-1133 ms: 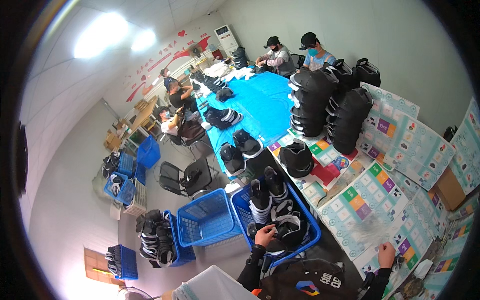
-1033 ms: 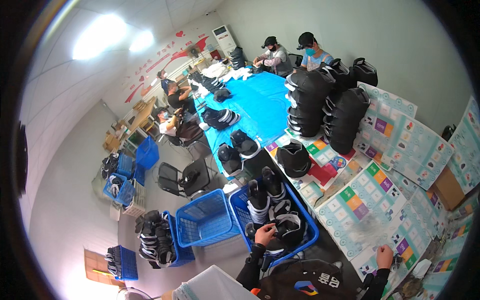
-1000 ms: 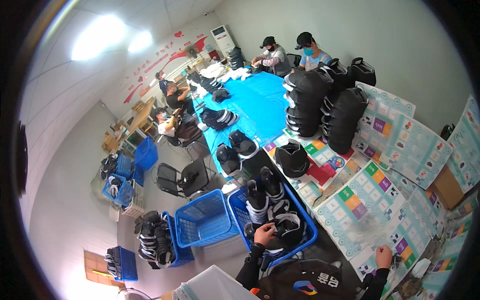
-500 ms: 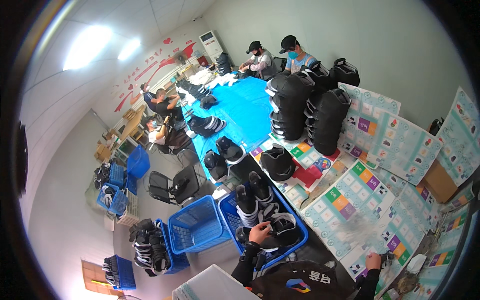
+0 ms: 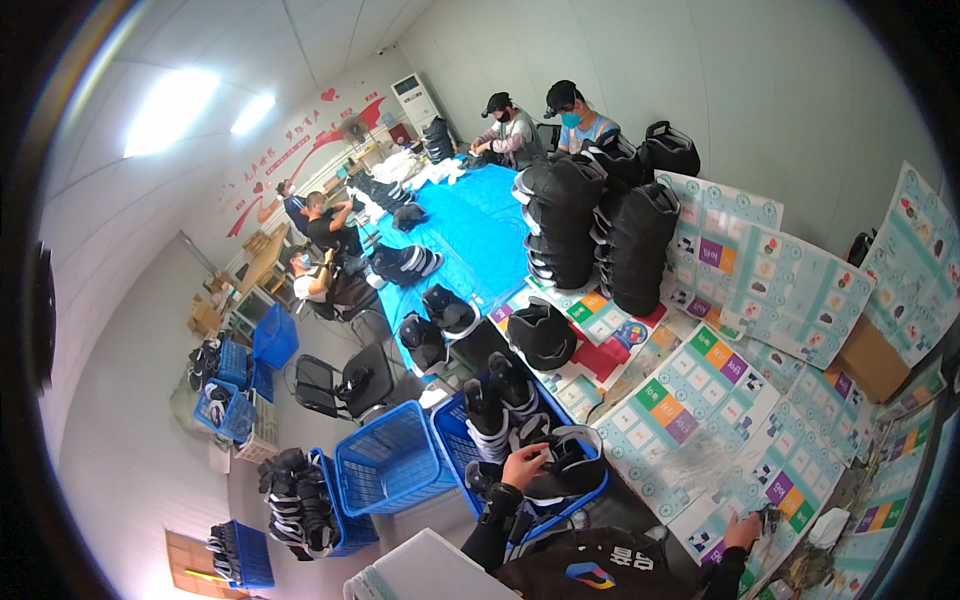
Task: The person processes shoe components by hand, picking up black upper sections, folding and pressing them, and then placing them into blue plastic crates.
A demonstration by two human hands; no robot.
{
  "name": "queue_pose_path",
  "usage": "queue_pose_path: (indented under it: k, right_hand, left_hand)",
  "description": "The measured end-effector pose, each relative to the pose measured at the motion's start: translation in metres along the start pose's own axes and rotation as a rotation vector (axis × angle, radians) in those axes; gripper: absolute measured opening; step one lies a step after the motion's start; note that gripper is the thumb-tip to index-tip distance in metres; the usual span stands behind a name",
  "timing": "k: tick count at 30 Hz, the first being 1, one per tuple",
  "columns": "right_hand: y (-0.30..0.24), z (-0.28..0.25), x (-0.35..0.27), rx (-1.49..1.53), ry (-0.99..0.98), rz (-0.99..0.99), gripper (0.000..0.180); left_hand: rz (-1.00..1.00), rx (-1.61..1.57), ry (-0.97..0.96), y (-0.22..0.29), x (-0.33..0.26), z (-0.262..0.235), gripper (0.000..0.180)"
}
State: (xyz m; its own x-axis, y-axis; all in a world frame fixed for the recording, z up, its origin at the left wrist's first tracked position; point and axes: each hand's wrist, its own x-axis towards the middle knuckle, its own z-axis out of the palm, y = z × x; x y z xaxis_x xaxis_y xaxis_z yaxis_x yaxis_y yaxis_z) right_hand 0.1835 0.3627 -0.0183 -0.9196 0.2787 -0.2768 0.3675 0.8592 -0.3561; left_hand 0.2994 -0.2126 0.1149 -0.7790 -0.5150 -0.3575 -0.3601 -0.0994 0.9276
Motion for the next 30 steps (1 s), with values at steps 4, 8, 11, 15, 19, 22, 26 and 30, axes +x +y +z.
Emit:
queue_pose_path:
  k: [4, 8, 11, 15, 19, 22, 26, 30]
  right_hand:
    - [-0.174, -0.092, 0.000, 2.118, -0.684, 0.517, 0.043]
    - [-0.350, -0.237, -0.088, 2.277, -1.545, -0.615, 0.031]
    - [-0.386, -0.232, -0.136, 1.193, -1.197, -1.298, 0.034]
    - [-0.391, -0.133, -0.105, 0.880, -1.103, -0.779, 0.036]
    - [-0.416, -0.202, -0.173, 0.760, -0.262, -1.247, 0.036]
    - [-0.427, -0.226, -0.184, 1.085, -0.533, -1.187, 0.056]
    - [-0.439, -0.249, -0.176, 1.040, -1.551, -0.733, 0.068]
    - [-0.463, -0.296, -0.175, 0.597, -0.346, -1.096, 0.053]
  left_hand:
    - [-0.018, -0.180, -0.083, 0.021, 0.014, 0.015, 0.034]
    - [0.096, -0.075, -0.168, 0.085, 0.025, 0.035, 0.037]
    - [0.131, -0.098, -0.198, 0.110, 0.014, 0.033, 0.037]
    - [0.228, -0.140, -0.171, 0.068, 0.006, 0.002, 0.037]
    - [0.005, -0.124, -0.088, 0.044, -0.012, -0.019, 0.035]
    - [0.034, -0.065, -0.074, 0.036, -0.011, -0.031, 0.037]
    - [0.045, -0.067, -0.004, 0.029, -0.009, -0.053, 0.039]
    - [-0.010, -0.158, 0.038, 0.021, -0.003, -0.077, 0.038]
